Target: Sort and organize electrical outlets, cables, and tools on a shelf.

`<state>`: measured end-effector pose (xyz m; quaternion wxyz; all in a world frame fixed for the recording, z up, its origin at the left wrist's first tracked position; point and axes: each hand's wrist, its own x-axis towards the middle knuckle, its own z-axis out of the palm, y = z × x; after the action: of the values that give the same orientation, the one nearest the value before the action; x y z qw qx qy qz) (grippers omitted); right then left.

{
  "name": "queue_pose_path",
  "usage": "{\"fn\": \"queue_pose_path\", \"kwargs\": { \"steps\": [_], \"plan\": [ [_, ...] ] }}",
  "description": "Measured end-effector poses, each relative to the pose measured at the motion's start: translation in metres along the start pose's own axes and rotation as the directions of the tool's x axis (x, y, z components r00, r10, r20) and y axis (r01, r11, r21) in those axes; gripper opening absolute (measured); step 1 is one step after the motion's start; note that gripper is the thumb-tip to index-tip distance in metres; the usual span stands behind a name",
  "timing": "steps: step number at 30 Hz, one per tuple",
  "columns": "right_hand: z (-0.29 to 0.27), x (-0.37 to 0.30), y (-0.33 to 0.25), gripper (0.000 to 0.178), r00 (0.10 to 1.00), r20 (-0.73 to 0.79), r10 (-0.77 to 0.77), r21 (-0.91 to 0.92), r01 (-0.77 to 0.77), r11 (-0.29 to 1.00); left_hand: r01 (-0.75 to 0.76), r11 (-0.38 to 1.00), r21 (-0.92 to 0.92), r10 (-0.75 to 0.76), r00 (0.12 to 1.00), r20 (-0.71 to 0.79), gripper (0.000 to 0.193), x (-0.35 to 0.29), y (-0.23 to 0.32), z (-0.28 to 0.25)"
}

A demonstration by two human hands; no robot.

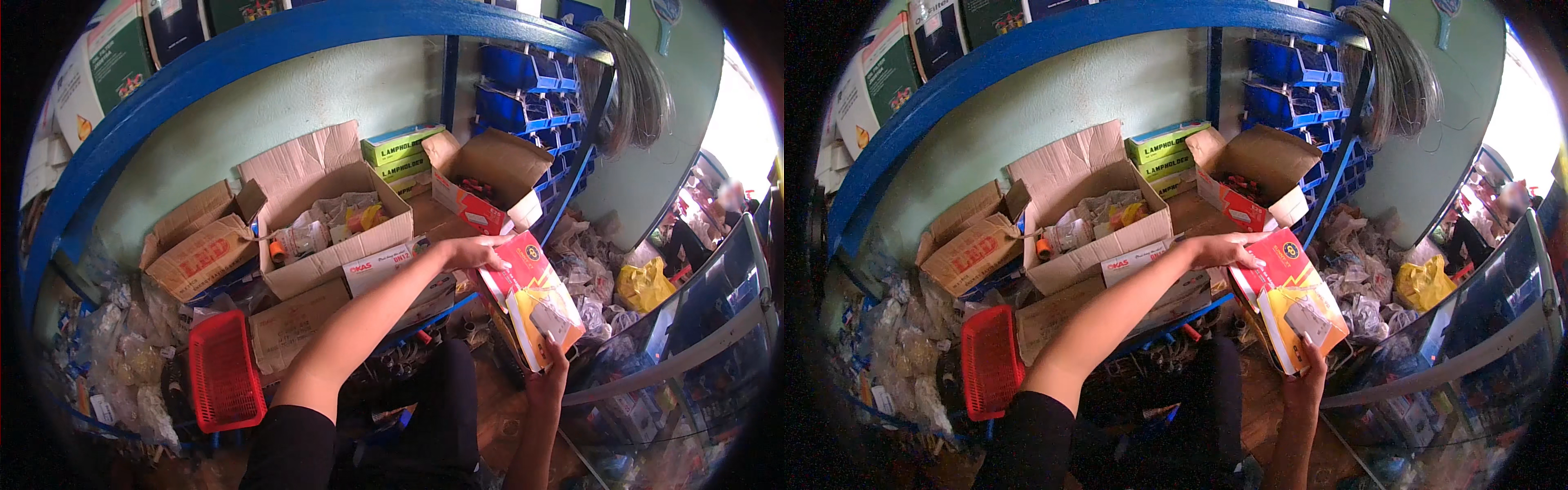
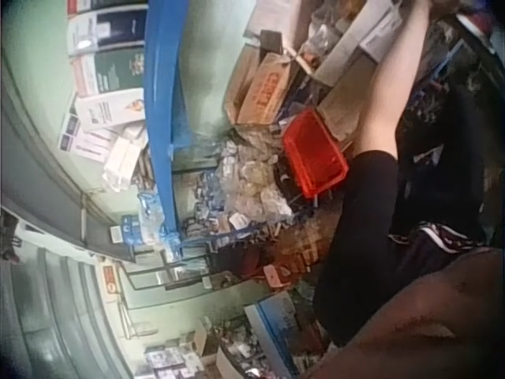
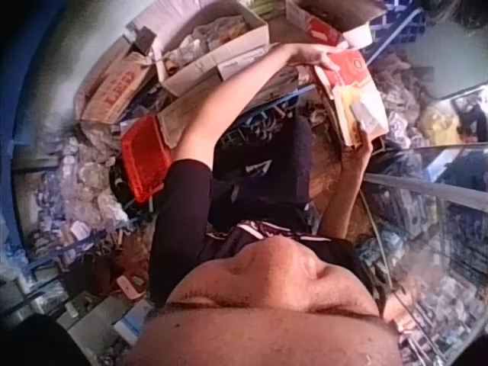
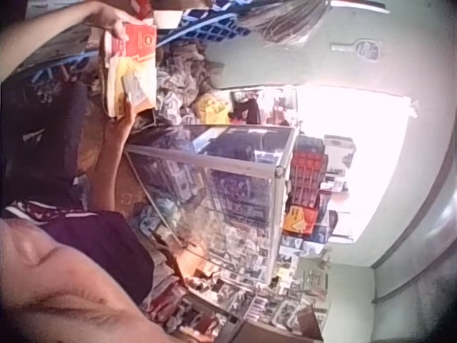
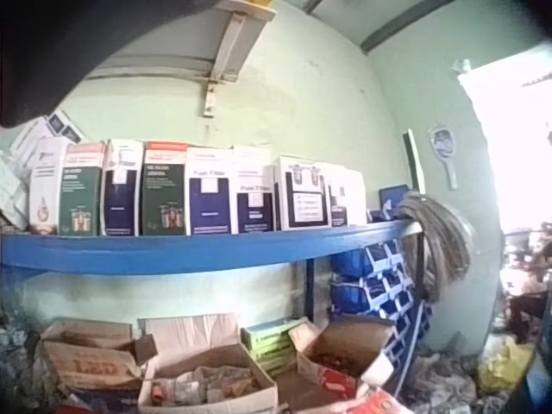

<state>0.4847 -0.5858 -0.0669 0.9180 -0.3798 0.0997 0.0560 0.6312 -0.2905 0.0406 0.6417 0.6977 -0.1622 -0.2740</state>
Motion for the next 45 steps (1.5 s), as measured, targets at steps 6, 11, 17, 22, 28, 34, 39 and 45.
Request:
{"fn": "queue_pose_path", "kwargs": {
  "steps": [6,11,17,22,28,34,39,45],
  "plan": [
    [0.006,0.027,0.016,0.038,0.997,-0.075,0.007,-0.062,-0.012,0.998,0.093,0.972,0.217,-0.085,0.995,-0.043,0.084,0.026,-0.042,-0.035],
    [-0.007,0.061,0.054,0.042,0.996,-0.093,0.013,-0.159,-0.028,0.987,0.223,0.933,0.283,-0.191,0.972,-0.136,0.090,0.024,-0.036,-0.048],
    [0.061,0.062,0.054,0.051,0.999,-0.052,-0.015,-0.242,0.002,0.970,0.198,0.704,0.682,-0.098,0.978,-0.183,0.094,0.008,-0.028,-0.088],
    [0.099,0.073,0.049,0.063,0.998,-0.026,0.058,-0.246,-0.063,0.967,0.469,0.529,0.707,-0.112,0.864,-0.490,0.069,-0.003,-0.012,-0.073],
    [0.132,0.103,0.073,0.068,0.995,-0.100,0.003,-0.466,-0.050,0.883,0.404,0.330,0.853,0.400,0.759,-0.514,0.041,-0.037,-0.042,-0.053],
    [0.138,0.119,0.071,0.064,0.999,-0.042,-0.033,-0.594,0.002,0.805,0.313,0.366,0.876,0.405,0.794,-0.453,0.043,-0.062,-0.043,-0.026],
    [0.117,0.145,0.079,0.067,0.993,0.118,0.030,-0.814,0.080,0.576,0.299,0.386,0.873,0.453,0.762,-0.462,0.052,-0.072,-0.071,-0.026],
    [0.110,0.183,0.121,0.109,0.967,0.008,-0.256,-0.837,0.146,0.527,0.353,0.351,0.867,0.478,0.729,-0.490,0.061,-0.066,-0.074,-0.017]
  ]
}}
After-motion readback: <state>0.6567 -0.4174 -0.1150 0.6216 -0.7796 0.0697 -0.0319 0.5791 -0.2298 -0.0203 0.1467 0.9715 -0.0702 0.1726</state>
